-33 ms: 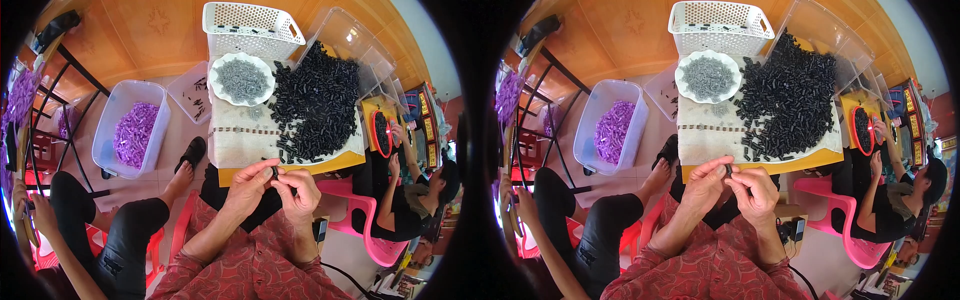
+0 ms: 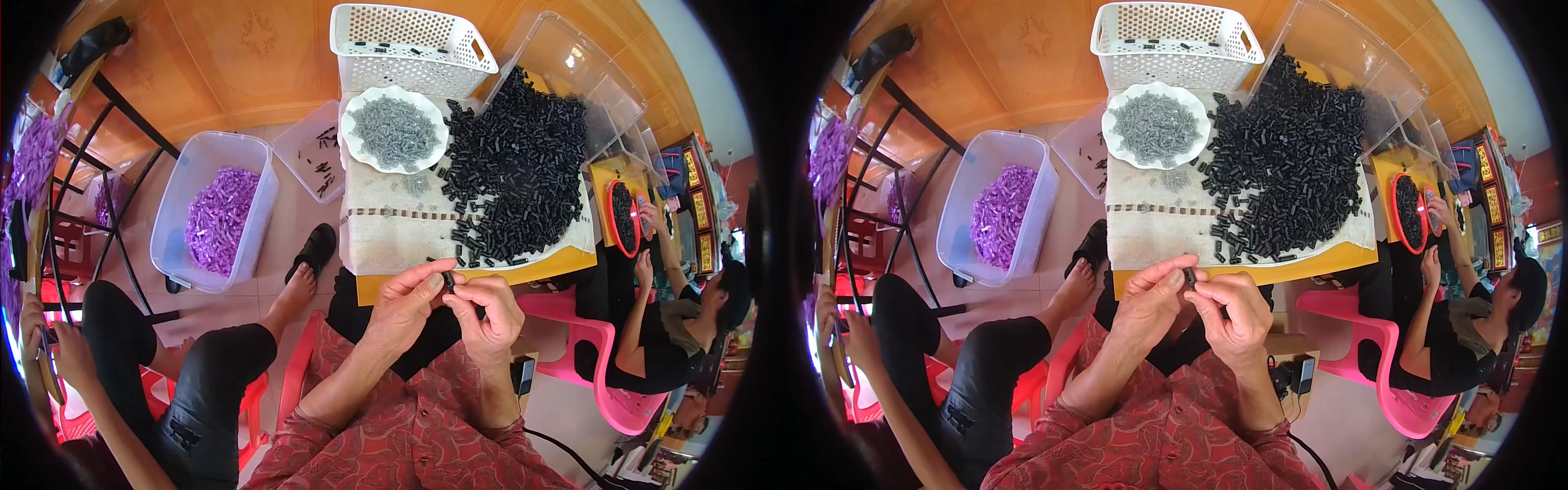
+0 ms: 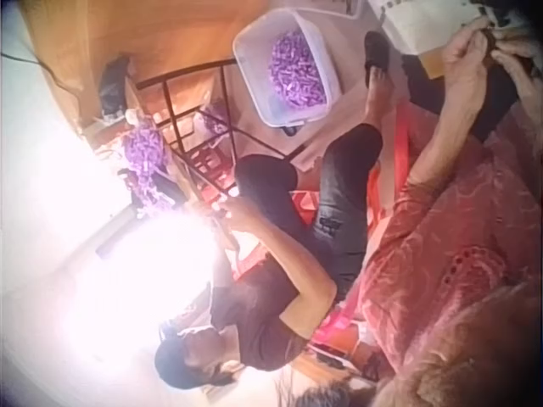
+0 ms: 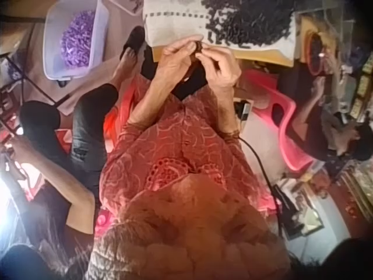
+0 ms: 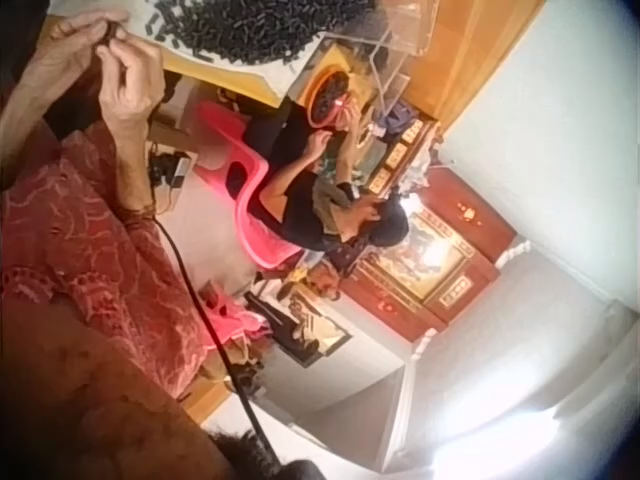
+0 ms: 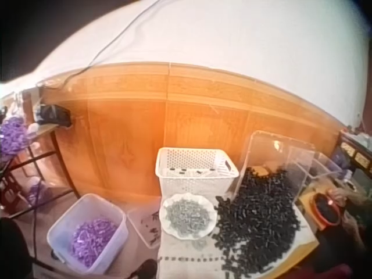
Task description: Assembling small grey components onto black plastic housings manually.
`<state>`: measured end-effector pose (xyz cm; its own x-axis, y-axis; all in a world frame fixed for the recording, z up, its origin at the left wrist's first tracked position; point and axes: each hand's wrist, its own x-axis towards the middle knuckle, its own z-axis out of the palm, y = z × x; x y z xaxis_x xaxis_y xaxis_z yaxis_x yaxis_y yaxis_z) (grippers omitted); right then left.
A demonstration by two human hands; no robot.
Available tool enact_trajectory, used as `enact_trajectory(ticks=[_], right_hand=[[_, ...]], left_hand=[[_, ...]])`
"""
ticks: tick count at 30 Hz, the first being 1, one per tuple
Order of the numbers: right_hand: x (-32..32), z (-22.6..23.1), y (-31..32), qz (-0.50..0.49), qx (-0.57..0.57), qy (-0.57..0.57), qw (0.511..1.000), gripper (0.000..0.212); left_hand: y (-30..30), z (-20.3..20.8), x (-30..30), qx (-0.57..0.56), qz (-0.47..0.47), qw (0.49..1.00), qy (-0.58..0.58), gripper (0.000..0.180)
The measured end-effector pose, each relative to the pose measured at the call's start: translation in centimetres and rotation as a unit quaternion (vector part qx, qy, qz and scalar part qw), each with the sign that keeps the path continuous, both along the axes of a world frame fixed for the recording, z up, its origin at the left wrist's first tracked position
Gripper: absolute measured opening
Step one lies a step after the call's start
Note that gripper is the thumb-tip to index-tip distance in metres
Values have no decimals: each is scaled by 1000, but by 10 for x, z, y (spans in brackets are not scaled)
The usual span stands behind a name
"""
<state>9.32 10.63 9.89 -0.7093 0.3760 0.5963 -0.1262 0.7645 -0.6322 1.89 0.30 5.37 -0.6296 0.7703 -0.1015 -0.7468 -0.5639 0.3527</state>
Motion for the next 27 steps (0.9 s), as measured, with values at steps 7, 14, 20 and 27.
enact_trajectory(ticks=[7,14,20,27], right_hand=[[-3,-2,3,-2,27,6,1000,28],[-8,2,9,44,43,-22,998,37],[-8,-3,8,64,-13,-36,997,36],[-5,-4,13,53,-41,-19,998,34]], left_hand=[[-1,-6,-1,-24,5,999,21,28],[2,-14,2,-2,10,1000,-21,27],[3,-17,3,-9,14,1000,-13,33],[1,-21,1,13,8,997,81,42]])
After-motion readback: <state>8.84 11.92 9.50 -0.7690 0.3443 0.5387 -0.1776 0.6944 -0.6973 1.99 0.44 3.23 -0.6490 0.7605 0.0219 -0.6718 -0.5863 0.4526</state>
